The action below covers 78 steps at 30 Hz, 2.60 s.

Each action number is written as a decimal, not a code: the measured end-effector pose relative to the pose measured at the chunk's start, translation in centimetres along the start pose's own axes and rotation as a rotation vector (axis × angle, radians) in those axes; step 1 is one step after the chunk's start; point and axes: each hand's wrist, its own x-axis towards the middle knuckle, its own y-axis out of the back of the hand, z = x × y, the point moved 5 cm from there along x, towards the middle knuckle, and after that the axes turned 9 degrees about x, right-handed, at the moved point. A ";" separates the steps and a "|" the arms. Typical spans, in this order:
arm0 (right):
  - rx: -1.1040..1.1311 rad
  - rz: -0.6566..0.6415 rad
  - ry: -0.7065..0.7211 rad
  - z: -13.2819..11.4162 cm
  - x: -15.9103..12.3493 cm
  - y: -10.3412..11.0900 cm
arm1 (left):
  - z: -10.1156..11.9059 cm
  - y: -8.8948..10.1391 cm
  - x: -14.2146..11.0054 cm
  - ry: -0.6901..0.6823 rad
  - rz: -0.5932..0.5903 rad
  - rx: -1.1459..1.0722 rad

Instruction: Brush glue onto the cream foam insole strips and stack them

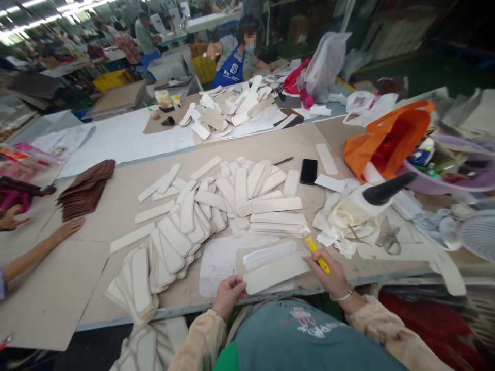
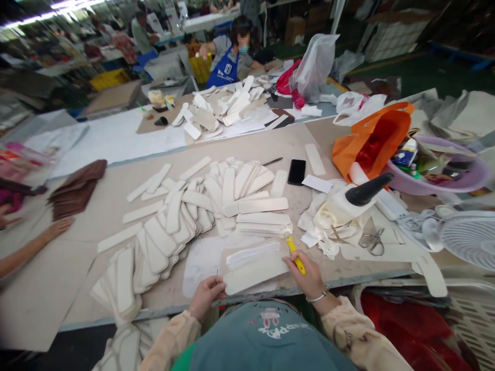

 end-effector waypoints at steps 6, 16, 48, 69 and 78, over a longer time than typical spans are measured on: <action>-0.103 -0.046 0.057 1.0 3.1 -2.0 | 2.1 1.0 3.3 -0.080 0.334 0.208; -0.194 -0.120 0.123 2.7 4.2 -4.0 | 3.0 1.5 5.2 -0.068 0.428 0.540; -0.276 -0.089 0.176 3.2 2.9 -3.5 | 2.8 1.4 6.2 -0.148 0.318 0.642; -0.187 -0.033 0.019 5.4 2.7 -4.4 | 2.7 2.0 6.9 -0.307 0.394 0.697; 0.048 0.055 -0.141 5.7 2.6 -4.5 | 4.1 1.3 5.5 -0.158 0.253 0.317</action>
